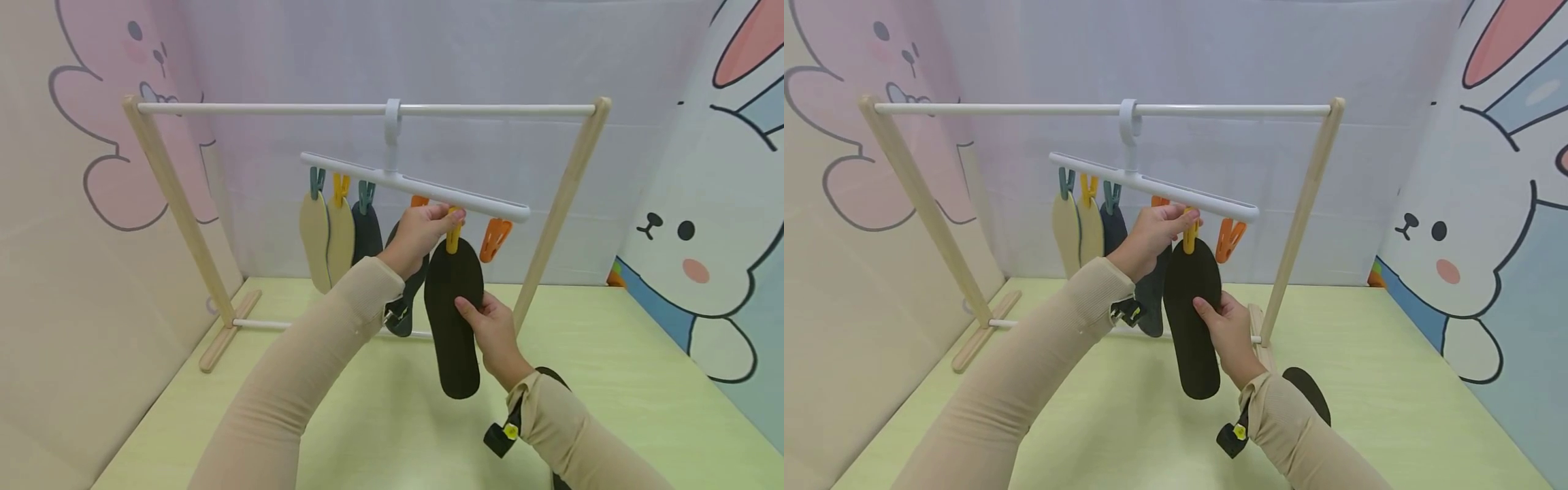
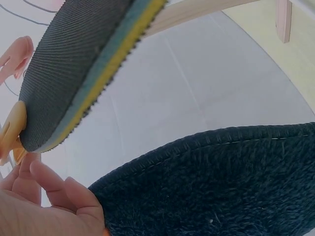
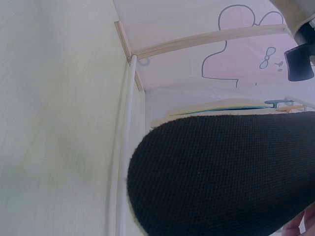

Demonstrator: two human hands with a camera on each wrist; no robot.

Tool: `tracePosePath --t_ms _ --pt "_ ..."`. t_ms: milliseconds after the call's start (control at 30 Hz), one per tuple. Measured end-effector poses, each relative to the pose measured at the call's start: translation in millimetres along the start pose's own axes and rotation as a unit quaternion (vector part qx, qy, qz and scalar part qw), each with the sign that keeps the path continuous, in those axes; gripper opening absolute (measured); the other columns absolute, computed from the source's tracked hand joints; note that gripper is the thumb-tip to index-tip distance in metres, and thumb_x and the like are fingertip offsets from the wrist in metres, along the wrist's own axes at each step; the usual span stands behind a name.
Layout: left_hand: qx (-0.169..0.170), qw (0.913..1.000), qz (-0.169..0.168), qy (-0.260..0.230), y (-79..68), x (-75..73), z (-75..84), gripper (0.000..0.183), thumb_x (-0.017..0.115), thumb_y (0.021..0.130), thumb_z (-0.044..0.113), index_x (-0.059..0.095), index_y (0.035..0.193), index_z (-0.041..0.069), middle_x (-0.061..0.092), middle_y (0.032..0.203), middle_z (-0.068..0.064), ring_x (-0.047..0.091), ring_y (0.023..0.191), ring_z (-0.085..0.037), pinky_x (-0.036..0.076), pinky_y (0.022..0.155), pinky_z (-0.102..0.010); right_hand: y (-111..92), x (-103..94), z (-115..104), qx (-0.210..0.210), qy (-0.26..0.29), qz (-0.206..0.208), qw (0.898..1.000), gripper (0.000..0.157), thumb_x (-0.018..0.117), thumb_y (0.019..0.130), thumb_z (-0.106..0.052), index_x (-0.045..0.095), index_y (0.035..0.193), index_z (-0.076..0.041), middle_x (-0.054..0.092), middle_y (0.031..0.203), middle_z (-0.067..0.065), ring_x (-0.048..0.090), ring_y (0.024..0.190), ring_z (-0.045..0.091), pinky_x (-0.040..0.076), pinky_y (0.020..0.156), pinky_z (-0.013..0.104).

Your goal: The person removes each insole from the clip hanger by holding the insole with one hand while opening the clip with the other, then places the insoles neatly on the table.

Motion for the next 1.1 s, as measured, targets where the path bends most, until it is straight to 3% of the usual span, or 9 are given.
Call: tracePosePath --t_ms 533,833,1100 --pt "0.002 1.0 0.006 0.006 -1.0 -2.0 -1.6 0.031 0.062 0.095 0.022 0.067 0.117 0.001 0.067 0.114 -0.013 0.057 0.115 -0.018 0.033 0.107 -0.041 -1.1 -0.7 4.4 0.01 -0.005 -0.002 1.0 0.019 0.061 0.093 -0.001 0.058 0.104 0.014 0.065 0.076 -0.007 0.064 0.069 0.004 0.051 0.069 0.021" --pt "0.009 0.9996 -0.007 0.024 -0.1 -3.2 -3.5 0.034 0.062 0.095 0.023 0.065 0.122 0.002 0.067 0.116 -0.012 0.055 0.118 -0.019 0.034 0.106 -0.038 -2.6 -0.3 5.7 0.0 0.001 0.002 1.0 0.018 0.062 0.092 0.0 0.058 0.102 0.015 0.065 0.076 -0.005 0.064 0.068 0.005 0.051 0.067 0.021" --pt "0.007 0.9996 -0.008 0.027 -1.2 -3.8 -2.1 0.033 0.061 0.095 0.023 0.066 0.12 0.001 0.066 0.117 -0.013 0.055 0.119 -0.02 0.03 0.108 -0.043 -2.0 0.5 6.5 -0.001 -0.003 0.003 1.0 0.019 0.062 0.092 -0.001 0.059 0.102 0.014 0.065 0.076 -0.004 0.064 0.069 0.005 0.051 0.067 0.021"
Point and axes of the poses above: each hand's wrist, its own y-axis towards the middle knuckle, its own x-axis out of the palm, z = x × y, the point moved 5 cm from there along y, towards the middle knuckle
